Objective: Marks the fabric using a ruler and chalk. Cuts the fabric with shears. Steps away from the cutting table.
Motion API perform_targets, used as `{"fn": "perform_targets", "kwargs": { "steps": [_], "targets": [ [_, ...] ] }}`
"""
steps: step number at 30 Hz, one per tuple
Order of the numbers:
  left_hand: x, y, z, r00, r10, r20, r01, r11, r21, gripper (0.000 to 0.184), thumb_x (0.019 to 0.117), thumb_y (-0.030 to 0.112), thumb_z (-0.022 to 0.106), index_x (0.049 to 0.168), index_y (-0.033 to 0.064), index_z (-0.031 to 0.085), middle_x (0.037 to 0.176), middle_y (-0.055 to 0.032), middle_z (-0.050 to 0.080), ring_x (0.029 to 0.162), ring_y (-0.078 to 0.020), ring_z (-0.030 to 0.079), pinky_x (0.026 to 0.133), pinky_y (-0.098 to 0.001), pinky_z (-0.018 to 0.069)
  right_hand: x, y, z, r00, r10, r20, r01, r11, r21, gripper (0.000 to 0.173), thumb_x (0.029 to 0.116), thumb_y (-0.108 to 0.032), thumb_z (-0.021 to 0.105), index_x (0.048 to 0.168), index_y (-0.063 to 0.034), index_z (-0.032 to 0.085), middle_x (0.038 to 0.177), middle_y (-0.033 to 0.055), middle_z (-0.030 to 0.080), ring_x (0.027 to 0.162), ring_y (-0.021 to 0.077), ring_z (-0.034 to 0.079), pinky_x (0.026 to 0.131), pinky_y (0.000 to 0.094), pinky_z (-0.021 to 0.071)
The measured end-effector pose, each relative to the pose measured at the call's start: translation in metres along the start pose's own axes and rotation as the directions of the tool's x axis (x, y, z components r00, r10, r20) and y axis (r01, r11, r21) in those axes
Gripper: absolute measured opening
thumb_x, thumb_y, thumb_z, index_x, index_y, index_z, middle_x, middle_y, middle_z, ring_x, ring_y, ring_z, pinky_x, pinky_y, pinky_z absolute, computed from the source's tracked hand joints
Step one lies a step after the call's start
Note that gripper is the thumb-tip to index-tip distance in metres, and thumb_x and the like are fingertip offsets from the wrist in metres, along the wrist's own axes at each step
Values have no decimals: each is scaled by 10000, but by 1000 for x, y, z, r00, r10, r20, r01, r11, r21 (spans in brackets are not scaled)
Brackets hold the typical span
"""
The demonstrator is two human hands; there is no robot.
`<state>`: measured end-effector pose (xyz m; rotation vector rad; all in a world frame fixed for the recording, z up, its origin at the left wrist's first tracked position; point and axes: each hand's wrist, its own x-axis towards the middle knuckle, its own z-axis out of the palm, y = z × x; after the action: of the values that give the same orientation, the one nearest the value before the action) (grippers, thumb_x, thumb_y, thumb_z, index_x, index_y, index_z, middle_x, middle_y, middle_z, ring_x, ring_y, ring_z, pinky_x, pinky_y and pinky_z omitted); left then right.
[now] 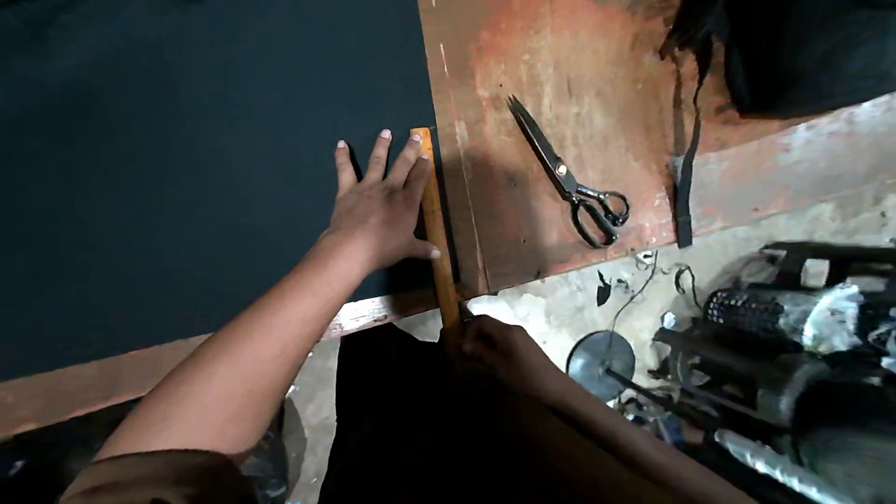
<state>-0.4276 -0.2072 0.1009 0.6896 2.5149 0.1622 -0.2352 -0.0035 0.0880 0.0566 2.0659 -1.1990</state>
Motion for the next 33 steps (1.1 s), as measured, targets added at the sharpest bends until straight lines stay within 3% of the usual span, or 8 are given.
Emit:
{"fn": "perform_targets", "kwargs": {
  "steps": [4,9,11,14,16,19,26,33],
  "targets": [
    [-3,-9,-8,995,89,-46,-86,994,60,1181,734,754,751,1624,130,290,1730,-97,121,1583,-415,41,1154,-798,30,3,-3,38,975,-131,-180,171,959,227,223,1013,-235,632,1099,-31,664,912,33,685,779,55,639,727,255,560],
    [-71,-42,-15,884,183,-431,-327,900,-289,921,927,438,722,1595,1,263,1636,-234,303,1505,-370,332,1181,-570,352,9,-61,109,753,-308,-581,389,921,16,213,1029,-196,609,1060,-5,699,945,78,720,838,92,684,788,269,590],
    [-111,-54,-4,890,126,-439,-393,701,-595,817,1002,276,639,1626,57,159,1496,-71,502,1304,-134,552,1053,-323,506,24,-90,129,692,-422,-586,498,866,-35,195,1030,-161,604,1054,9,695,959,111,725,869,148,706,816,320,601],
    [-144,-75,13,912,164,-376,-411,359,-838,482,1018,106,581,1487,104,472,1001,-2,730,835,-129,729,752,-316,645,44,-113,146,663,-571,-485,634,772,-41,144,1004,-111,629,1019,17,693,977,149,713,917,230,704,859,387,585],
    [-148,-98,15,898,257,-357,-440,500,-746,386,1050,167,545,1430,99,548,1009,14,713,812,-81,702,730,-268,626,45,-111,158,689,-569,-449,630,777,-17,155,996,-144,651,1007,-10,728,1170,178,694,1105,268,679,971,415,560],
    [-141,-134,17,829,419,-371,-529,803,-274,409,1055,219,478,1411,63,602,1095,-126,700,882,-151,672,778,-335,574,37,-92,171,725,-359,-588,487,870,69,198,1003,-211,651,1011,-44,757,1059,102,697,978,170,678,875,352,580],
    [-149,-154,50,800,483,-357,-497,866,57,371,1035,189,542,1380,117,661,970,-188,703,893,-363,685,754,-518,560,7,-42,197,752,192,-630,174,865,471,176,965,-200,702,1055,-49,697,892,36,712,752,85,680,718,299,602],
    [-142,-137,68,827,428,-365,-445,895,42,362,1030,208,566,1376,183,667,1034,-160,624,931,-328,630,746,-469,548,9,-40,215,741,231,-630,120,878,463,203,975,-180,666,1097,-18,675,945,71,724,799,113,713,765,322,624]
  ]
}}
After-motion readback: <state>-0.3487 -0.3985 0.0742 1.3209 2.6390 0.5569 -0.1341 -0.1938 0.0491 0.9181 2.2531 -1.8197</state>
